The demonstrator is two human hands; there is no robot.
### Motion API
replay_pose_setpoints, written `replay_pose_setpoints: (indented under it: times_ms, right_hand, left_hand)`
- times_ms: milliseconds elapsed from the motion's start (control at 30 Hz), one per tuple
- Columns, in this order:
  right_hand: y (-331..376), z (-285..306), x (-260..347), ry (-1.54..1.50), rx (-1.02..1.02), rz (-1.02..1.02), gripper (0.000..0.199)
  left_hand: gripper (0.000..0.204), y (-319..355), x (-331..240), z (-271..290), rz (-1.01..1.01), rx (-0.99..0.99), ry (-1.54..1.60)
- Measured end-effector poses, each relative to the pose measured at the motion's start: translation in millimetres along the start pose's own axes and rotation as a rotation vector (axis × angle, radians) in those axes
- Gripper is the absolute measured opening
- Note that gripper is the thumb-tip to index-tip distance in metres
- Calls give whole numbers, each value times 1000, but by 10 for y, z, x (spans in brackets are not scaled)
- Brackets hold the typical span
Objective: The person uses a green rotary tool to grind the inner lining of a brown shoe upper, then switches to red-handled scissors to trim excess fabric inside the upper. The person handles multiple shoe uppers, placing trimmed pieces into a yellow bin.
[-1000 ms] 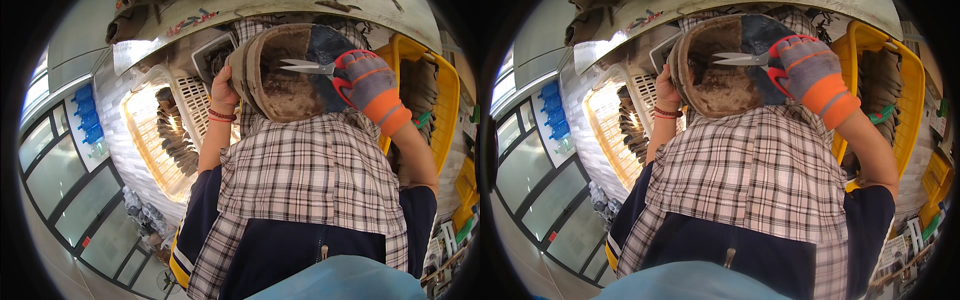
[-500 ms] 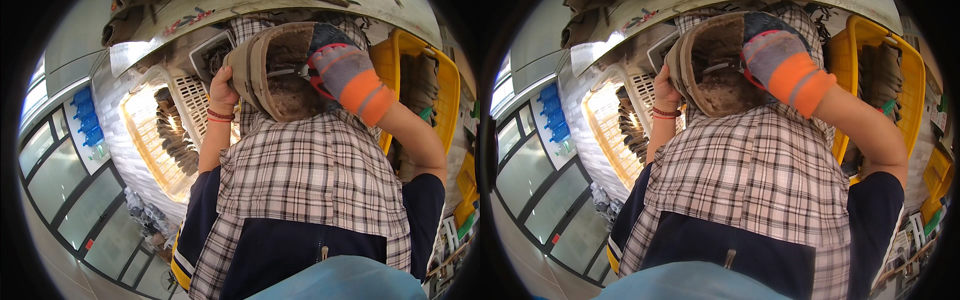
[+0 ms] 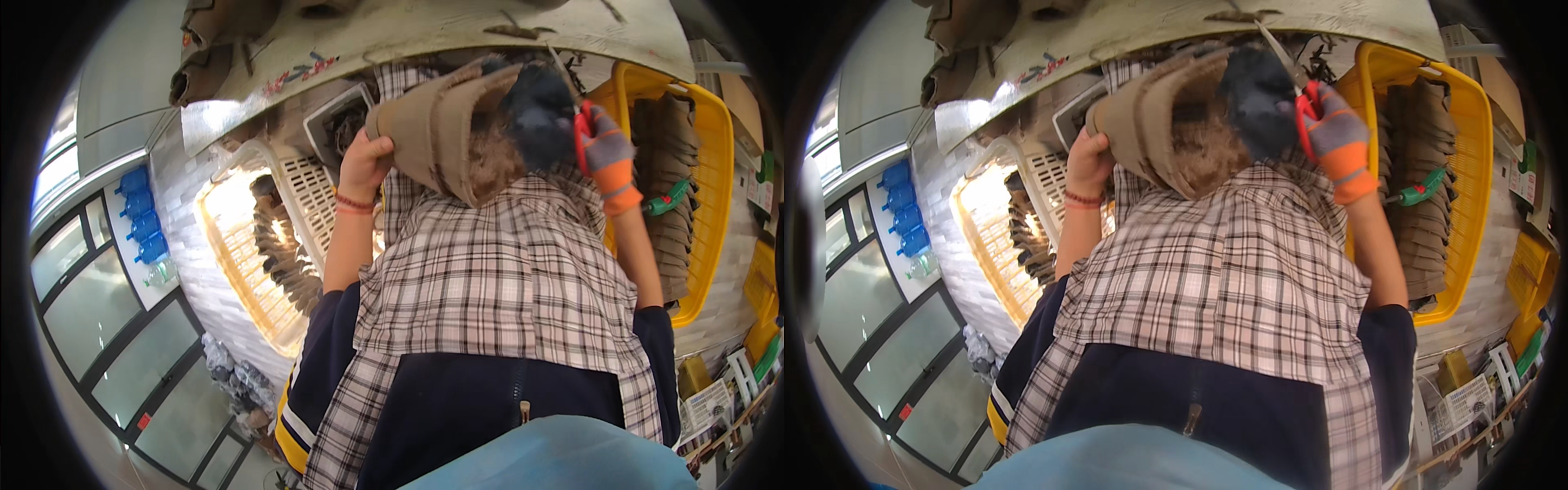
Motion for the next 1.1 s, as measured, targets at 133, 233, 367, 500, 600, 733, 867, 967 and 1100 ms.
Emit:
replay_pose_setpoints:
  times_ms: [133, 233, 367, 500, 600, 733, 867, 967, 1100]
  right_hand:
    - [-25, -322, -558, -274, 11, -135, 42]
    - [-37, -198, -588, -366, -81, -202, 37]
    - [-190, 188, -623, -573, -311, -240, 15]
    - [-343, 357, -265, -594, -287, -256, 21]
    - [-418, 304, -261, -558, -312, -109, 20]
    - [-337, 255, -231, -618, -264, -192, 19]
    - [-314, 245, -349, -753, -281, -232, 17]
    - [-296, 272, -319, -921, -258, -264, 15]
    - [-352, 299, -243, -1029, -269, -297, 13]
  left_hand:
    - [54, 53, -181, -357, 96, -46, -160]
    - [31, 11, -222, -45, 73, -376, -201]
    - [13, -288, -979, -192, -429, -687, -1051]
    - [5, -1074, -1275, -1145, -994, -293, -1525]
    - [13, -1674, -1184, -1609, -989, -69, -1545]
    - [19, -2040, -1015, -1869, -1024, 2, -1666]
    - [15, -1886, -954, -2054, -1134, 90, -1752]
    - [15, -1621, -930, -2253, -1197, 167, -1787]
    - [20, -1275, -922, -2595, -1297, 219, -1885]
Point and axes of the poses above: each hand's wrist, its own y-axis away from the middle knuckle, its own z-axis out of the back of the hand, x = y × z, the point moved 5 cm from there along -y, towards the middle knuckle, and after that the axes turned 6 degrees about -y, right-handed, at the moved point
